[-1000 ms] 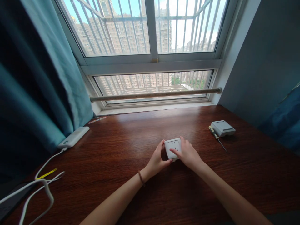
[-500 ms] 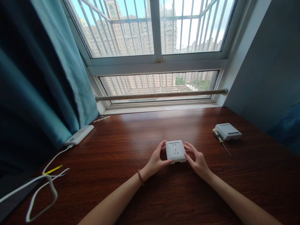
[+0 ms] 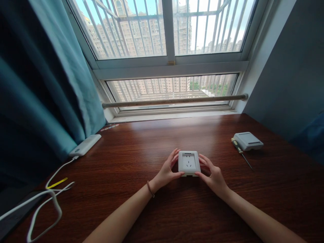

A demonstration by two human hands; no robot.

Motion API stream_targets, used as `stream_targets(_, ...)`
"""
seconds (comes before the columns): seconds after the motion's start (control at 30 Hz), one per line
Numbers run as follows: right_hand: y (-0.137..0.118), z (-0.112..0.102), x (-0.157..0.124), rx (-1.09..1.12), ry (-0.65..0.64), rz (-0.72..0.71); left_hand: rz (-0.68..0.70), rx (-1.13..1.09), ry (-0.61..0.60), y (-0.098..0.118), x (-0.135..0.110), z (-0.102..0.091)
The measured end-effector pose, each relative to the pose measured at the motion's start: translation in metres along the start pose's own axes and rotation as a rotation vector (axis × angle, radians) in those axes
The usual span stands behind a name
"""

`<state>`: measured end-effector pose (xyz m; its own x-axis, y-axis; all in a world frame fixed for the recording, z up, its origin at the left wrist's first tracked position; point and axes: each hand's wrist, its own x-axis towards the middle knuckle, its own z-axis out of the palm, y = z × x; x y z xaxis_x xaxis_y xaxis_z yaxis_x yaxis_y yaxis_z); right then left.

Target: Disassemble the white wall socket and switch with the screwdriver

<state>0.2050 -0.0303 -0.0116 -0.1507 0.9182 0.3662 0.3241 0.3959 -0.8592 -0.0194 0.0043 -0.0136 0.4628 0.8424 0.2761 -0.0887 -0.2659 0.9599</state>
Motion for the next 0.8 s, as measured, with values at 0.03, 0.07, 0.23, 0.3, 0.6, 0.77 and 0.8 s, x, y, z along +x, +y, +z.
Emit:
stream_targets(0.03,0.0,0.0,0.0,0.003,-0.005,-0.001,0.001,-0.008,0.004,0.0,0.0,0.0)
stream_targets(0.07,-0.001,0.0,0.0,0.011,-0.012,-0.002,0.005,-0.017,0.011,0.0,0.0,0.0)
stream_targets(0.23,-0.004,0.0,-0.002,0.003,-0.04,-0.007,0.027,-0.064,0.049,0.0,0.0,0.002)
stream_targets(0.3,-0.004,-0.001,-0.002,-0.049,-0.038,-0.019,0.022,-0.066,0.064,0.002,0.0,0.003)
stream_targets(0.6,-0.01,-0.004,0.002,-0.445,-0.058,-0.46,0.066,0.05,0.105,0.008,-0.004,0.011)
stream_targets(0.77,-0.011,-0.013,0.017,-0.511,-0.101,-0.529,0.098,0.238,0.124,0.012,-0.006,0.011)
stream_targets(0.8,-0.008,-0.019,0.023,-0.523,-0.063,-0.525,0.095,0.3,0.128,0.012,-0.006,0.011)
